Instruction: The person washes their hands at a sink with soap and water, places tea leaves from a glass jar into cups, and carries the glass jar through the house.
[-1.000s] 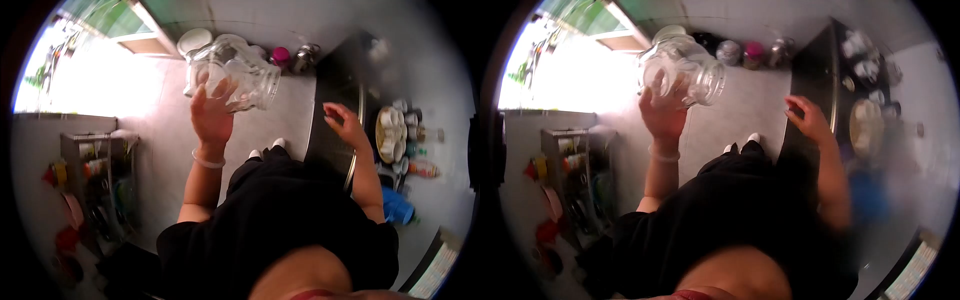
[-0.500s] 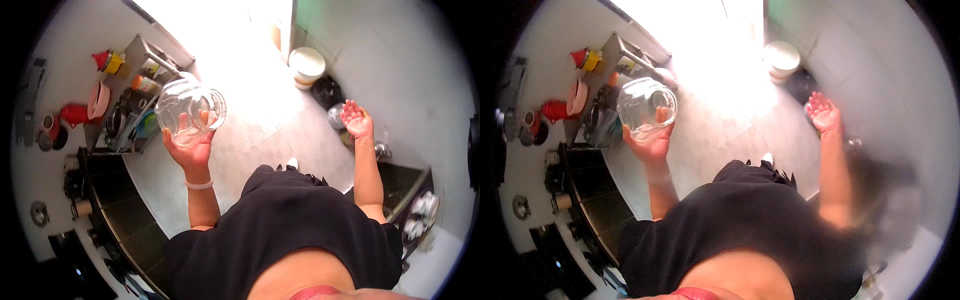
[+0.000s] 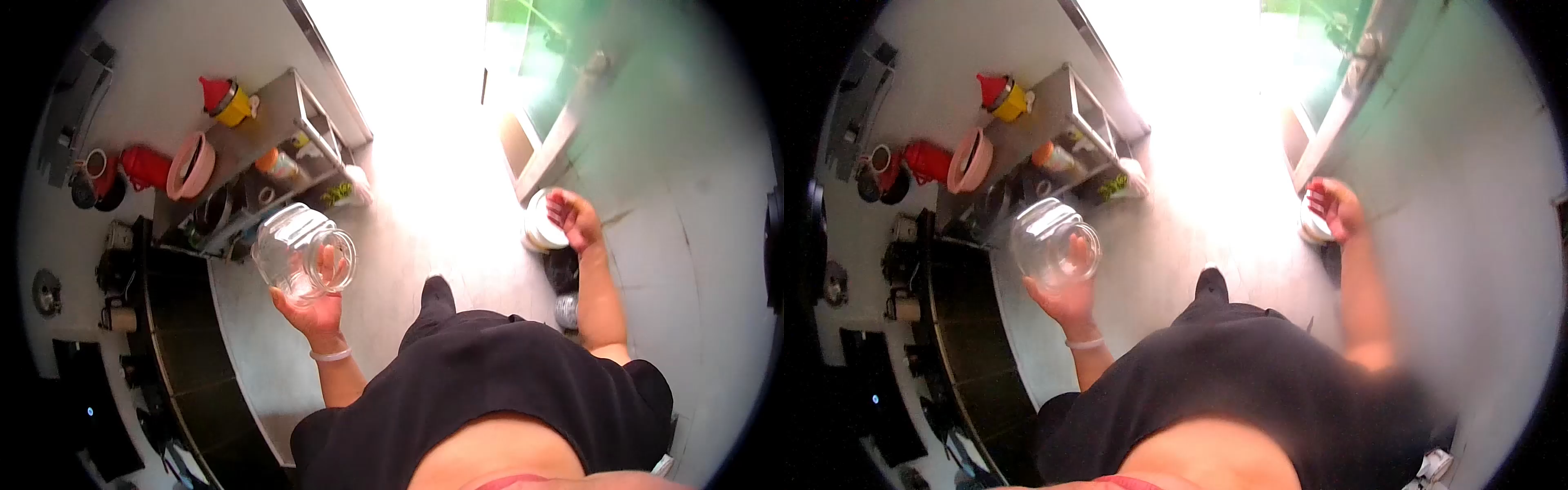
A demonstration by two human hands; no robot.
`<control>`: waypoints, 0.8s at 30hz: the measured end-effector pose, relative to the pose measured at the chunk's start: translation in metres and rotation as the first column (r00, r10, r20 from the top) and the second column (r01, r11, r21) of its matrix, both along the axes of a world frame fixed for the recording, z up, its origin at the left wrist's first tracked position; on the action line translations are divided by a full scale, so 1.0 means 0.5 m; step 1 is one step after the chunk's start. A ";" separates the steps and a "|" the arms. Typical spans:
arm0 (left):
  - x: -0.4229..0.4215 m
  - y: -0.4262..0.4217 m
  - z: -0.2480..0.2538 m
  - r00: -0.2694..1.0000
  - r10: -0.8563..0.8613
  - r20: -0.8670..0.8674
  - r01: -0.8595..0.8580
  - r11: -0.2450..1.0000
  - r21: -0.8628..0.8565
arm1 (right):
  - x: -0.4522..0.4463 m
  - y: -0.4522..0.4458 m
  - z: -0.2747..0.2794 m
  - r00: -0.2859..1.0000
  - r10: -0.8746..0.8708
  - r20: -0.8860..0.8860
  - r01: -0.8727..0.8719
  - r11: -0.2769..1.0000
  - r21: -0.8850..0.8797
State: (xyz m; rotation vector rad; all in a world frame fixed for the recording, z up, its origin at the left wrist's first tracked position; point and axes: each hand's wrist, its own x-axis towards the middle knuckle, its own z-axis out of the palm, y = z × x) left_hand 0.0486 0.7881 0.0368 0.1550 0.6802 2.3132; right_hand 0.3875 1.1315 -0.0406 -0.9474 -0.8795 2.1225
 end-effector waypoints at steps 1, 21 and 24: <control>-0.016 0.024 0.009 1.000 -0.003 -0.004 0.003 1.000 0.017 | 0.009 0.011 -0.050 0.994 -0.028 0.106 0.027 1.000 0.010; -0.532 0.851 0.063 0.997 0.022 0.070 -0.030 0.994 0.104 | -0.199 0.603 -0.536 0.298 0.049 0.953 0.335 0.930 -0.152; -0.645 0.919 0.077 0.992 0.028 0.120 -0.043 0.991 0.125 | -0.468 0.840 -0.412 0.542 -0.110 0.833 0.209 0.978 -0.006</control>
